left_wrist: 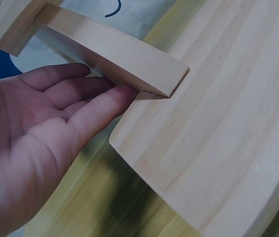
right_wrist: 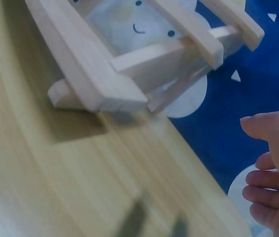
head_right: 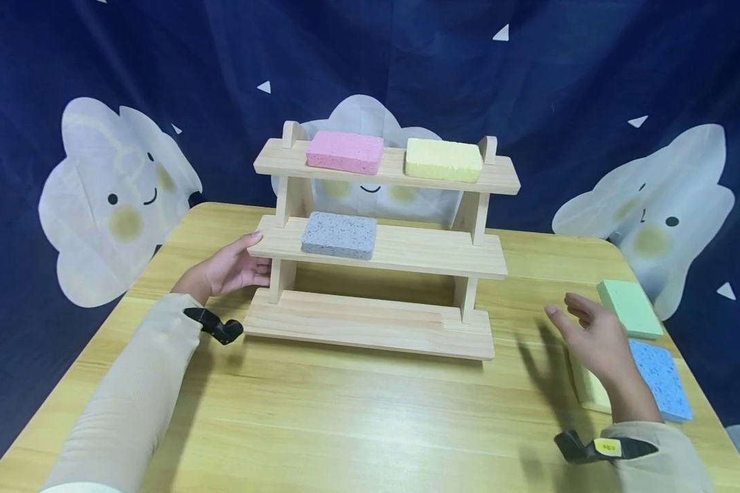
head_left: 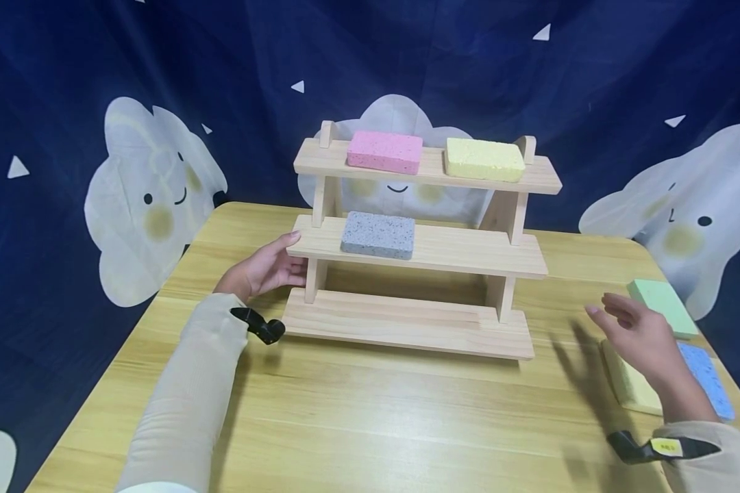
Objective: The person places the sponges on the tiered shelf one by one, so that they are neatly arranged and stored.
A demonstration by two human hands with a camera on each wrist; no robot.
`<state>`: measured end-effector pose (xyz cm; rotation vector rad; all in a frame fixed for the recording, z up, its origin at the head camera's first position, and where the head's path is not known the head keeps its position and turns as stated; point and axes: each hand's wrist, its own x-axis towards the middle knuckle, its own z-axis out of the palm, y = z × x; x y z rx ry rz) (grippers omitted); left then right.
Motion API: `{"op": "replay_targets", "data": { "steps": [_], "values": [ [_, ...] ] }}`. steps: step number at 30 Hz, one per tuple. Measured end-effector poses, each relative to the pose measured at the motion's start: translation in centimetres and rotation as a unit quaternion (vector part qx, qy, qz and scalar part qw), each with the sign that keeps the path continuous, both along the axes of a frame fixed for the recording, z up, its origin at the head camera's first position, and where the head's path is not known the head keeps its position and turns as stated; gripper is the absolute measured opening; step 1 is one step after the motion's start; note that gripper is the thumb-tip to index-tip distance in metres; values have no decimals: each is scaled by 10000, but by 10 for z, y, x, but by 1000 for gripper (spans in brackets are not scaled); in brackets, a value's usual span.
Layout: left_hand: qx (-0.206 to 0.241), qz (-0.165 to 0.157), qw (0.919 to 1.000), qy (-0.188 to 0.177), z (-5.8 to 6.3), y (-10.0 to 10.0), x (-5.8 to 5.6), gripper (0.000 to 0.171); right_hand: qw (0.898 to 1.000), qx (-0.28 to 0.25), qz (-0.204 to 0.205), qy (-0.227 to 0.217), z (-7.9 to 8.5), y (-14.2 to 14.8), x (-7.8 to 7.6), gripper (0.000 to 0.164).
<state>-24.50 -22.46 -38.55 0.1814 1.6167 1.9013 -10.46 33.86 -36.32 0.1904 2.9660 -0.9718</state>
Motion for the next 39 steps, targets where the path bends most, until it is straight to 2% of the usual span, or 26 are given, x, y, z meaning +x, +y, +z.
{"op": "replay_targets", "data": {
  "steps": [13, 21, 26, 33, 35, 39],
  "values": [
    [104, -74, 9999, -18, 2, 0, 1, 66, 9959, 233, -787, -372, -26, 31, 26, 75],
    [47, -83, 10000, 3, 2, 0, 0, 66, 9886, 256, -1293, -724, -32, 44, 36, 79],
    [88, -113, 9999, -9, 2, 0, 0, 66, 9839, 297, -1597, -749, -33, 47, 38, 80],
    [50, -82, 10000, 10, 2, -1, 1, 68, 9813, 623, -1710, -623, -36, 52, 42, 74],
    [44, -73, 10000, 8, 1, -1, 1, 68, 9810, 687, -1729, -549, -38, 54, 43, 66],
    [65, -75, 10000, -6, 1, -1, 1, 67, 9791, 728, -1792, -622, -41, 55, 45, 66]
  ]
}}
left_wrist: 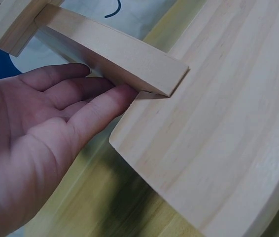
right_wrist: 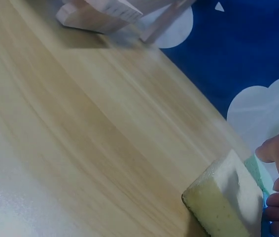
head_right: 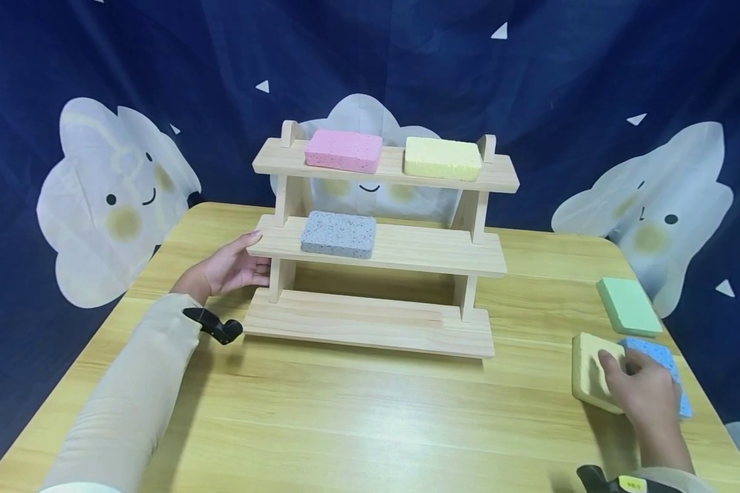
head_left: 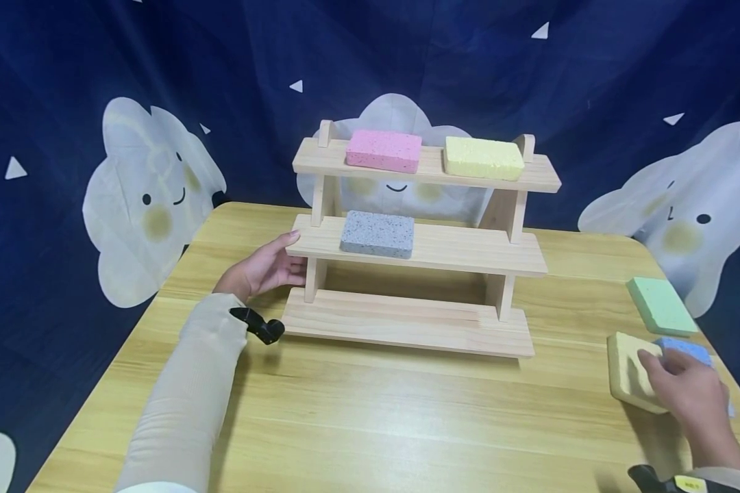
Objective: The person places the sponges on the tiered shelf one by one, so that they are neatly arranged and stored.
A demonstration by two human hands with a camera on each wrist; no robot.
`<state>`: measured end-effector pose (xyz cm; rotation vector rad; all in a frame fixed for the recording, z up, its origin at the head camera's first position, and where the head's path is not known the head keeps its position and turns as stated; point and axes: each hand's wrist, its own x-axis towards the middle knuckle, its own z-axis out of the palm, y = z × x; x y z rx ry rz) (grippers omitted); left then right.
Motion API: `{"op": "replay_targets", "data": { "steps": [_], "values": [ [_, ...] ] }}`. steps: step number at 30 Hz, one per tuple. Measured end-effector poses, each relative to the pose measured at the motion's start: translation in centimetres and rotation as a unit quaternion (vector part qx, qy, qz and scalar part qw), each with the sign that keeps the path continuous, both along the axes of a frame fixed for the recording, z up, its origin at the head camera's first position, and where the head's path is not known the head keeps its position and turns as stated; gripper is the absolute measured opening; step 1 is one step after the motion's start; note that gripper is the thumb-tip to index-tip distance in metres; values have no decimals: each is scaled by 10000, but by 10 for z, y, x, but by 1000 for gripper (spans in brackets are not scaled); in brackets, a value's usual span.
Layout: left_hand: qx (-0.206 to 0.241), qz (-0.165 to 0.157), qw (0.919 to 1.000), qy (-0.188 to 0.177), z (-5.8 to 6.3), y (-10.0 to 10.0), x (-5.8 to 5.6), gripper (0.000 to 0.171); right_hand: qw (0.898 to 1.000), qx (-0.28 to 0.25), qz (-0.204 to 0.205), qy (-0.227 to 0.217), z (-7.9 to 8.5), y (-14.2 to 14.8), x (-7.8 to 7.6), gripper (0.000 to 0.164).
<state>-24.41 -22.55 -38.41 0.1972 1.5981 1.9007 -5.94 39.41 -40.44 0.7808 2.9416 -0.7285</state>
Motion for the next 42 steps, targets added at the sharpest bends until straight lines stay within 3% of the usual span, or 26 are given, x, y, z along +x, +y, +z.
{"op": "replay_targets", "data": {
  "steps": [4, 12, 17, 23, 28, 42],
  "values": [
    [45, 16, 10000, 16, 0, 0, 1, 65, 9998, 18, -37, -201, -1, -1, 1, 76],
    [111, -21, 9999, 34, 0, 0, 0, 63, 9993, 204, 273, -172, -2, -2, 1, 73],
    [92, 18, 10000, 33, -1, 0, 0, 60, 9983, 192, 374, -406, -1, -3, -2, 77],
    [121, -12, 9999, 35, -1, 0, 0, 61, 9962, 295, 741, -335, 0, -3, -4, 69],
    [144, 16, 9999, 15, 0, 0, 0, 60, 9951, 350, 856, -351, -1, -6, -8, 75],
    [98, 17, 10000, -4, -1, 0, 0, 62, 9917, 671, 1033, 369, -8, -14, -9, 54]
  ]
}}
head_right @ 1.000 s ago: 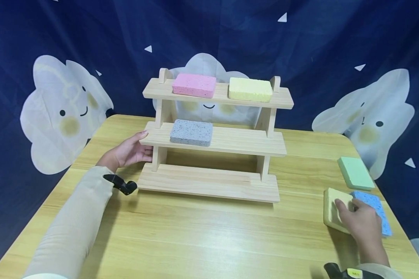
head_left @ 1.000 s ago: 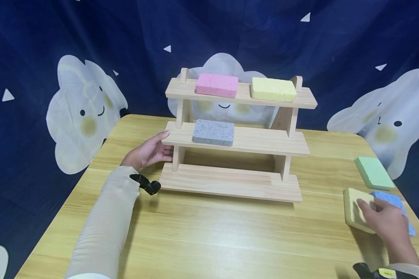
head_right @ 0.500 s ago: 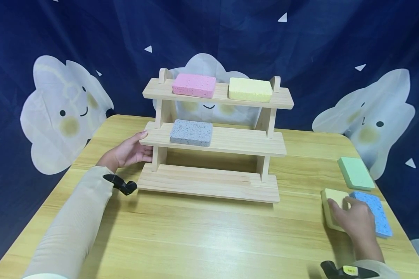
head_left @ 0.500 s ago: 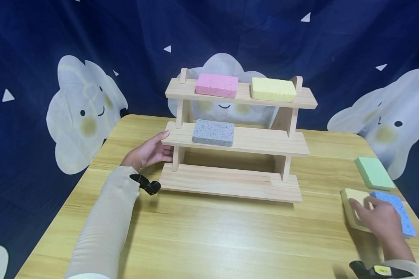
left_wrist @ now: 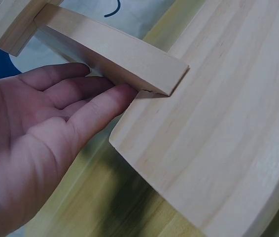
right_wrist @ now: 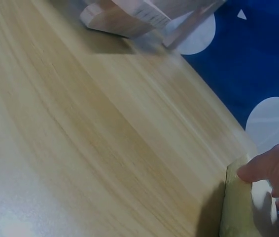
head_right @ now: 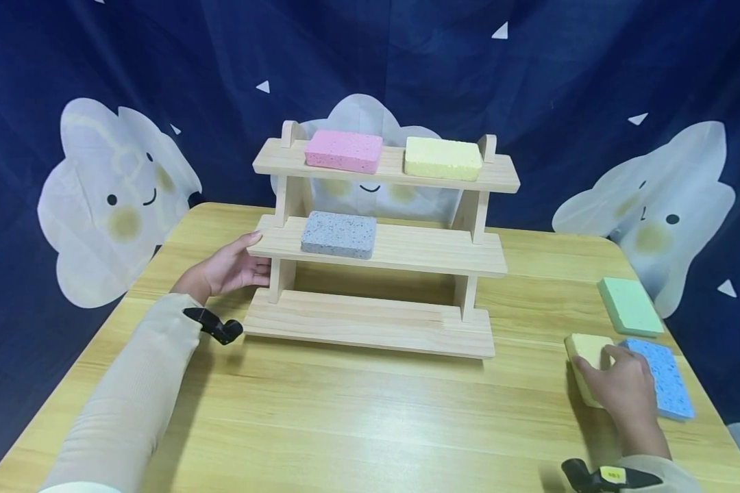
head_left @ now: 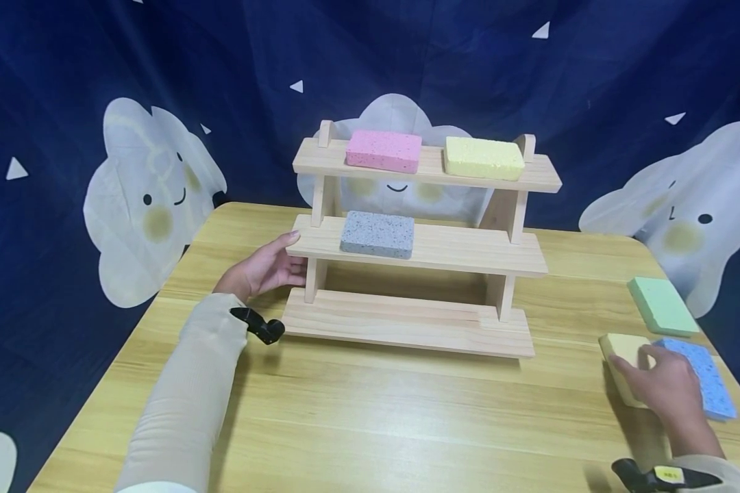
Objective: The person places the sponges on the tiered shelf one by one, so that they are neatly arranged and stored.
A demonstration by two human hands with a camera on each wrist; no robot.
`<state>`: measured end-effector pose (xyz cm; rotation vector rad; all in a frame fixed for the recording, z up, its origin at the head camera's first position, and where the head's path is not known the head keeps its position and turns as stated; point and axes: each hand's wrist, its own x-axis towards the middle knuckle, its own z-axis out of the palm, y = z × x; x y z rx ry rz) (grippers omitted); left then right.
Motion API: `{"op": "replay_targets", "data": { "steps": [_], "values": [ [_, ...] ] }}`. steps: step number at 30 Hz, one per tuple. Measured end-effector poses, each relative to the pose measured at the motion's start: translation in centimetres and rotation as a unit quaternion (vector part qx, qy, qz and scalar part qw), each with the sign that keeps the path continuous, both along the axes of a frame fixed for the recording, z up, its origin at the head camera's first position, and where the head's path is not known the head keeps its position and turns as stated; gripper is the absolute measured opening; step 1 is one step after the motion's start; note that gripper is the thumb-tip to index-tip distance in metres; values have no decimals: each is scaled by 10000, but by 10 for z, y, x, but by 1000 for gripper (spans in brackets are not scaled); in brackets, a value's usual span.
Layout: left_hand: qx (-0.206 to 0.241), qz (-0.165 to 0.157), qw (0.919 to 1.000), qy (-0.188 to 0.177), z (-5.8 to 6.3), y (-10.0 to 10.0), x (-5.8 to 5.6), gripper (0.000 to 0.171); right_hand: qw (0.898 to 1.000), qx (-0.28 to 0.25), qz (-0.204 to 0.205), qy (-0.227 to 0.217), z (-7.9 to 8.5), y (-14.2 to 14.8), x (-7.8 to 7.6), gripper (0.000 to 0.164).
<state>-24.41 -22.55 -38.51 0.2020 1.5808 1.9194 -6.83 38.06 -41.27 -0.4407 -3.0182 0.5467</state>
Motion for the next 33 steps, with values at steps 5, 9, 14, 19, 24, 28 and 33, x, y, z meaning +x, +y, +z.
{"op": "replay_targets", "data": {
  "steps": [5, 9, 14, 19, 24, 28, 33],
  "values": [
    [2, 26, 10000, -74, 1, 0, 0, 64, 10000, -2, 46, -81, 2, -1, -1, 60],
    [42, 34, 9999, -98, 1, 0, 0, 62, 9998, -28, 54, -202, 4, -3, -3, 65],
    [66, 9, 10000, -74, 1, 0, 0, 63, 9997, -34, 172, -147, 8, -6, -4, 66],
    [55, -4, 10000, -53, 0, 0, 0, 63, 9993, -34, 382, 32, 14, -11, -7, 65],
    [41, -11, 10000, -31, -1, 0, -1, 63, 9987, 7, 493, 101, 24, -15, -12, 59],
    [23, 17, 10000, -15, -1, 0, 0, 62, 9975, -27, 558, 444, 32, -19, -14, 50],
    [0, 30, 10000, -39, 0, 0, 0, 63, 9928, -6, 674, 987, 41, -25, -17, 37]
  ]
}}
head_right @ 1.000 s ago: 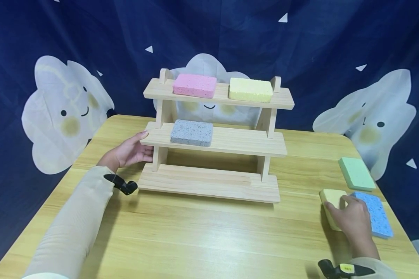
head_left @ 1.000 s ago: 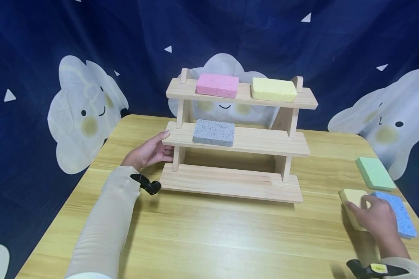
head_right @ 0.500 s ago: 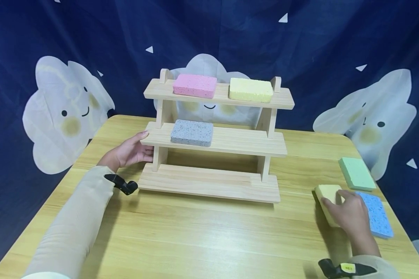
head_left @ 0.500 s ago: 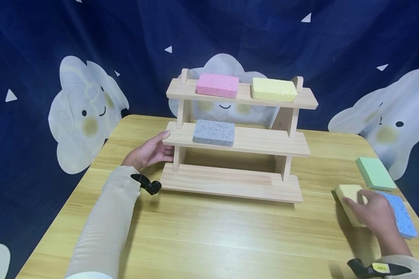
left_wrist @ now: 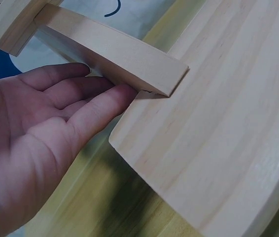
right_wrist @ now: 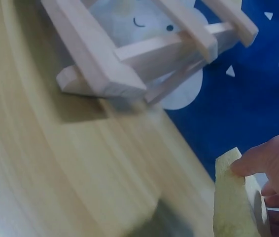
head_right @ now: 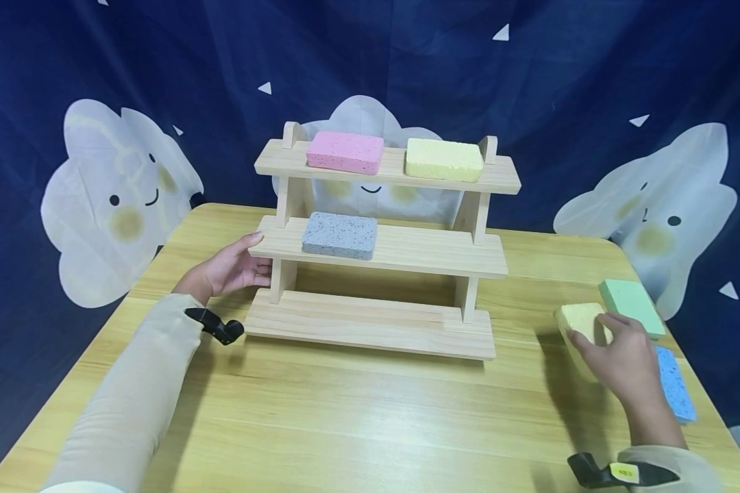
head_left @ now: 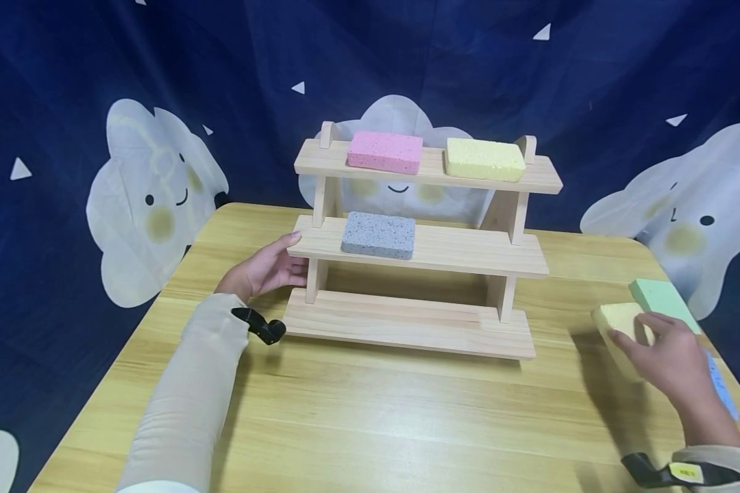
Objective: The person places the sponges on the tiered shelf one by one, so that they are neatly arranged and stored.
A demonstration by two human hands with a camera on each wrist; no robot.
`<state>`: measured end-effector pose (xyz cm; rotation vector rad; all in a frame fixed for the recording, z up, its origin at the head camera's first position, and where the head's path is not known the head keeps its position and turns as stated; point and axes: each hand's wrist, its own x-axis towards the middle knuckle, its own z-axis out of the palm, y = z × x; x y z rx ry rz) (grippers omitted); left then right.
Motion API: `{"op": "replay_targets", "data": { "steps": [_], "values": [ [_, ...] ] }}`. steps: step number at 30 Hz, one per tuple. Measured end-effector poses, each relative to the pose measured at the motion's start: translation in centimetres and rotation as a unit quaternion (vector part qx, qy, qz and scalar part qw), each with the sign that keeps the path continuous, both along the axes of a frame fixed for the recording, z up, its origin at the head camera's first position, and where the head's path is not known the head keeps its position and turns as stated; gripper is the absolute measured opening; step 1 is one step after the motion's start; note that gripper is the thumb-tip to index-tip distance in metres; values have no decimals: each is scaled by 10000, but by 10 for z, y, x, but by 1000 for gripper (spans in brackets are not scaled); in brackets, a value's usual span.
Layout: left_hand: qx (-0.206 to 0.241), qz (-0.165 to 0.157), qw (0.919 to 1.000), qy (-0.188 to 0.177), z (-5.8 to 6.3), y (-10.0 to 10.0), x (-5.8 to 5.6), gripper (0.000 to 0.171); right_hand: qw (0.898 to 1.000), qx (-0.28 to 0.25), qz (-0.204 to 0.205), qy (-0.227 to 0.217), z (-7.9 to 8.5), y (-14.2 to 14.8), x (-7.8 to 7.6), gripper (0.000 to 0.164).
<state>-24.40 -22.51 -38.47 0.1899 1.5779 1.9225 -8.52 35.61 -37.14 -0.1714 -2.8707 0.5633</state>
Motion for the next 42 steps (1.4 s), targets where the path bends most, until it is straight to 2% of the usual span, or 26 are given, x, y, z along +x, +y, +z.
{"op": "replay_targets", "data": {
  "steps": [3, 7, 13, 20, 23, 28, 34, 39, 42],
  "values": [
    [9, 1, 10000, -25, 0, 0, 0, 65, 10000, 29, 53, 10, 7, -3, -1, 34],
    [29, 5, 10000, -25, 0, 0, -1, 64, 9997, 34, -81, -230, 19, -7, -2, 63],
    [-22, 6, 10000, 1, 0, 0, -1, 62, 10000, 52, -4, 41, 36, -15, -5, 62],
    [-27, -26, 10000, 57, 1, -1, 0, 60, 9998, 34, 201, 2, 49, -27, -15, 69],
    [-25, -30, 10000, 32, 1, 0, 0, 62, 9992, 92, 378, 88, 53, -32, -19, 67],
    [-30, -22, 10000, 7, 1, 0, 0, 61, 9957, 55, 780, 489, 61, -39, -25, 58],
    [20, 41, 10000, -26, 3, 2, 0, 52, 9894, 44, 1144, 891, 69, -48, -34, 56],
    [-7, 59, 10000, -28, 3, 2, 0, 52, 9832, 49, 1553, 954, 74, -58, -44, 57],
    [11, 60, 10000, -39, 2, 2, 1, 53, 9822, -103, 1725, 733, 76, -67, -49, 59]
  ]
}}
